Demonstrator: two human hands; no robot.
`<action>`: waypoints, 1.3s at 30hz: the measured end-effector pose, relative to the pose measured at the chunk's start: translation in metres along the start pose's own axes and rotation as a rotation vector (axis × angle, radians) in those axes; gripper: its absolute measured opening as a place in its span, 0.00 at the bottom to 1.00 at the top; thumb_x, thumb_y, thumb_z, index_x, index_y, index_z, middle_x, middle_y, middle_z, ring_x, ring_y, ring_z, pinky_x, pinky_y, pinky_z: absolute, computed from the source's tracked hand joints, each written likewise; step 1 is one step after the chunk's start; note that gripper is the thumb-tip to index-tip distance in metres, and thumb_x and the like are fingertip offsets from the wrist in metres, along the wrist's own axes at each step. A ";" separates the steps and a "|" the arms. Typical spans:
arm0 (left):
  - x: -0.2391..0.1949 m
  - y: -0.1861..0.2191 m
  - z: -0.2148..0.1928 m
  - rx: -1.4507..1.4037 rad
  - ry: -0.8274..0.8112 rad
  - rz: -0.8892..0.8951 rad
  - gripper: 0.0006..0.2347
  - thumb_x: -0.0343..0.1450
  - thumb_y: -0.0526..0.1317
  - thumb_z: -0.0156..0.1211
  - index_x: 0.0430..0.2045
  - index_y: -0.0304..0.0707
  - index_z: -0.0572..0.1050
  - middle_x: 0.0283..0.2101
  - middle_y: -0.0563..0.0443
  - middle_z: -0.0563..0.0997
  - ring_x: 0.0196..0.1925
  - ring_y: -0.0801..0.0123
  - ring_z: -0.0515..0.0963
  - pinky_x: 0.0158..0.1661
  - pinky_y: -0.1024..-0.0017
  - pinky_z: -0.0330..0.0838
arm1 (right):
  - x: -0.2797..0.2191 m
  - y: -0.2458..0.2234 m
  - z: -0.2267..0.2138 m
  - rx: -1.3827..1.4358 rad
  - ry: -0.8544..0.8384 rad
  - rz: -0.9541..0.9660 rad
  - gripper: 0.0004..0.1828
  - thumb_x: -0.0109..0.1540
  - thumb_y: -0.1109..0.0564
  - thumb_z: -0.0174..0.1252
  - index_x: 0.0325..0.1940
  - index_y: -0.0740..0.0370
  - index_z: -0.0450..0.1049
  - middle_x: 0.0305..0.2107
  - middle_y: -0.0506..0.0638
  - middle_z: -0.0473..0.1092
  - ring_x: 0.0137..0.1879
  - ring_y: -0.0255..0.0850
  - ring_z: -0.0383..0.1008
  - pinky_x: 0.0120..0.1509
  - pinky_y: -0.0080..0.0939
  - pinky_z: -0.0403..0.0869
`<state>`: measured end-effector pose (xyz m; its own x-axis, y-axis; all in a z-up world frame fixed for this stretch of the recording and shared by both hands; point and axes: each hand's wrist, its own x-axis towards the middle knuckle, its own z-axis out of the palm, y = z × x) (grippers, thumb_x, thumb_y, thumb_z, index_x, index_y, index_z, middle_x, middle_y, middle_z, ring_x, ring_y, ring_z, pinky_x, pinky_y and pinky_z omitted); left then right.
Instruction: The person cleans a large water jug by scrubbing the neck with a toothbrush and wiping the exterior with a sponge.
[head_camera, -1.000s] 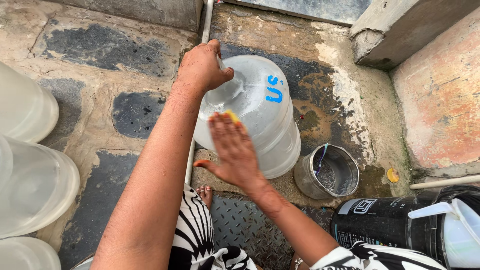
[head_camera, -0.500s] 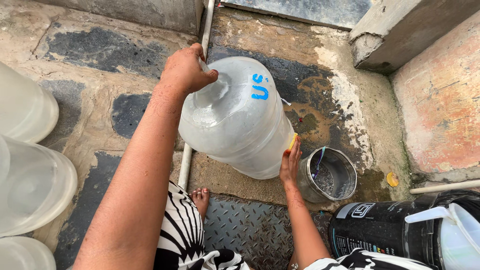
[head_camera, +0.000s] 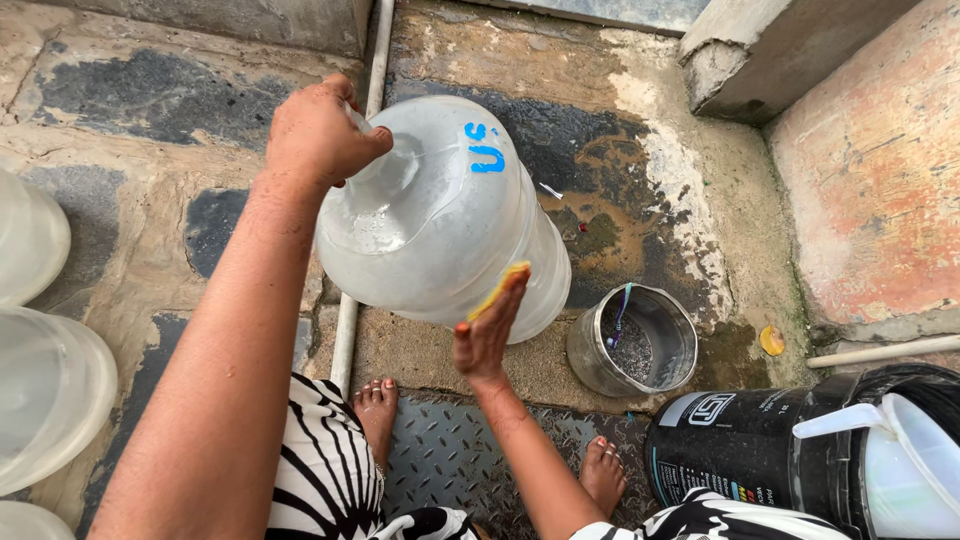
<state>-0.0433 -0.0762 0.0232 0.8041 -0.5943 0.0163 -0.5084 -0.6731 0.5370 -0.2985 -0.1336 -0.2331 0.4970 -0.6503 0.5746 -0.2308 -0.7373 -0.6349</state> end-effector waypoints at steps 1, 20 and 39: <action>-0.002 0.000 -0.003 -0.026 -0.017 0.002 0.22 0.63 0.50 0.73 0.45 0.38 0.76 0.37 0.43 0.84 0.25 0.60 0.84 0.33 0.62 0.80 | -0.003 0.022 0.002 -0.009 0.024 0.115 0.60 0.64 0.14 0.12 0.82 0.64 0.29 0.80 0.64 0.29 0.87 0.56 0.28 0.89 0.57 0.32; 0.000 -0.006 -0.024 -0.026 -0.019 -0.224 0.25 0.64 0.51 0.69 0.51 0.35 0.75 0.35 0.40 0.85 0.23 0.61 0.85 0.32 0.67 0.82 | -0.041 0.260 -0.006 0.952 0.061 1.346 0.71 0.47 0.05 0.30 0.75 0.61 0.56 0.65 0.57 0.66 0.67 0.46 0.70 0.68 0.49 0.69; 0.037 -0.059 0.013 0.125 0.025 -0.252 0.22 0.67 0.53 0.65 0.47 0.39 0.75 0.52 0.40 0.80 0.58 0.49 0.77 0.57 0.54 0.70 | 0.007 0.012 -0.020 0.068 0.082 0.650 0.53 0.66 0.20 0.18 0.82 0.61 0.39 0.79 0.65 0.33 0.85 0.59 0.28 0.83 0.65 0.28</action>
<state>0.0121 -0.0638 -0.0188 0.9163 -0.3917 -0.0827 -0.3247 -0.8480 0.4188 -0.3140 -0.1509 -0.2265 0.2078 -0.9732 0.0986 -0.4082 -0.1779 -0.8954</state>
